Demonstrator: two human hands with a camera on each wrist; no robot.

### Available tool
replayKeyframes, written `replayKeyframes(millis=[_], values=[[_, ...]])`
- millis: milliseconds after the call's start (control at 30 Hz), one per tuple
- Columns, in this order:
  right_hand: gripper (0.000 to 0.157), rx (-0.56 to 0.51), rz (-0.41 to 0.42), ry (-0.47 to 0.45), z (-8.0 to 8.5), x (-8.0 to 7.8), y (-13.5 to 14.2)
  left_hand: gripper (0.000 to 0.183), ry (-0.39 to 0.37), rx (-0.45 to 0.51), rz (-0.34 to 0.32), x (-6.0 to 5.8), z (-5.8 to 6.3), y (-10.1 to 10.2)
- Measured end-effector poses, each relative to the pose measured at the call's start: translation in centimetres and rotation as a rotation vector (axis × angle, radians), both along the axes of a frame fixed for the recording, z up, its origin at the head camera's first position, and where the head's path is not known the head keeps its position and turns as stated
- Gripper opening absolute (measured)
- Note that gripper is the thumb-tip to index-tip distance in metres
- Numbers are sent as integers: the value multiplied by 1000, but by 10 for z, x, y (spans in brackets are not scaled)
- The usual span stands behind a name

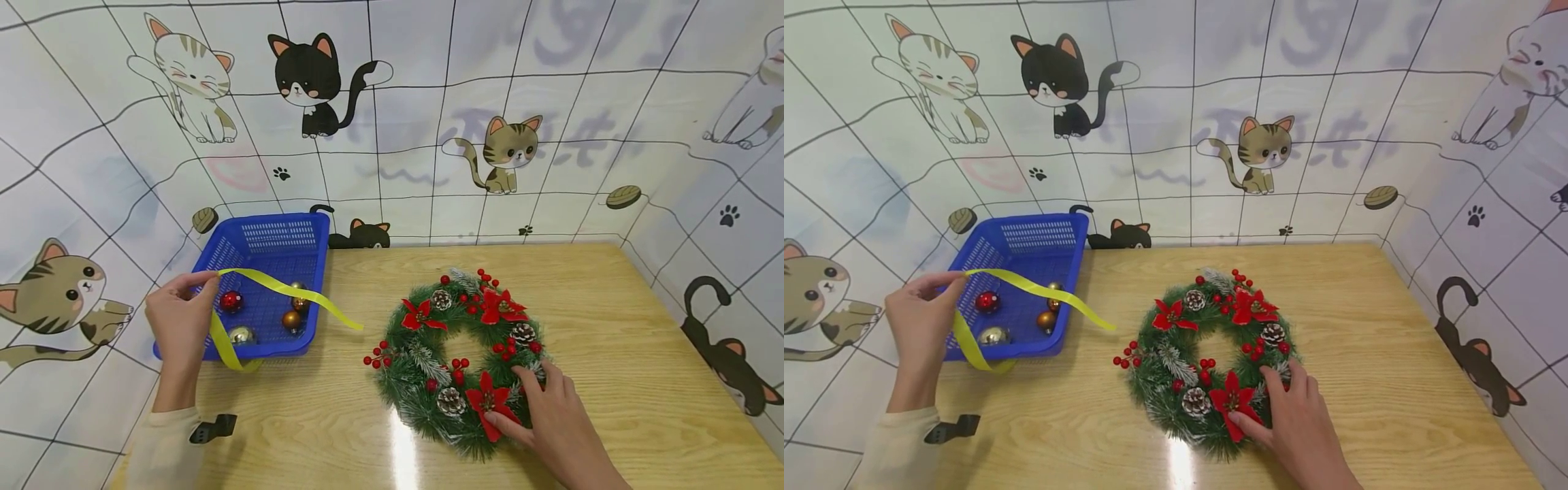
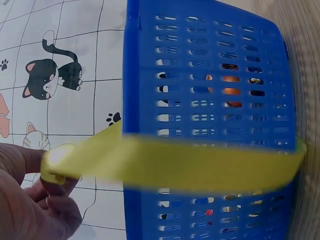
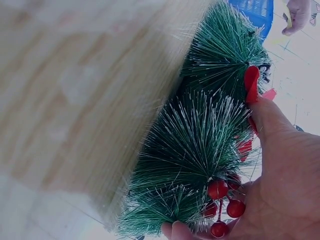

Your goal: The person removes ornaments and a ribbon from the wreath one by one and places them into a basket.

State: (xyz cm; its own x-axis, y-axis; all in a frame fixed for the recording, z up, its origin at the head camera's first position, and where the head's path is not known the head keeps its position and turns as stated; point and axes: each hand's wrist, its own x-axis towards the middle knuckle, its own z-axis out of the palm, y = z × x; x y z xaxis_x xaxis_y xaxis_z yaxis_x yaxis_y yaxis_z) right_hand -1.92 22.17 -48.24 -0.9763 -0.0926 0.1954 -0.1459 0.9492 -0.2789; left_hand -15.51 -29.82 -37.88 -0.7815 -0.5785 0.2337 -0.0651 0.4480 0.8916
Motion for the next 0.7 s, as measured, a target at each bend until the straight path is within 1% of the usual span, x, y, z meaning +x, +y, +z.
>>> replayKeyframes(millis=[200, 333, 433, 533, 633, 700], values=[[87, -17, -8, -24, -1, 0, -1, 31, 10, 47, -38, -2, 0, 1], [87, -18, -6, -19, -1, 0, 0, 30, 21, 97, -40, -4, -3, -2], [86, -21, -7, -20, -1, 1, 0, 29, 45, 123, -9, -5, -4, -4], [86, -22, -8, -20, 0, 1, 0, 26, 103, 140, 42, -6, -4, -6], [87, -20, -8, -21, 0, 1, 0, 25, 151, 128, 90, -5, -4, -8], [87, -17, -9, -20, 1, 0, 0, 27, 166, 104, 109, -5, -5, -10]])
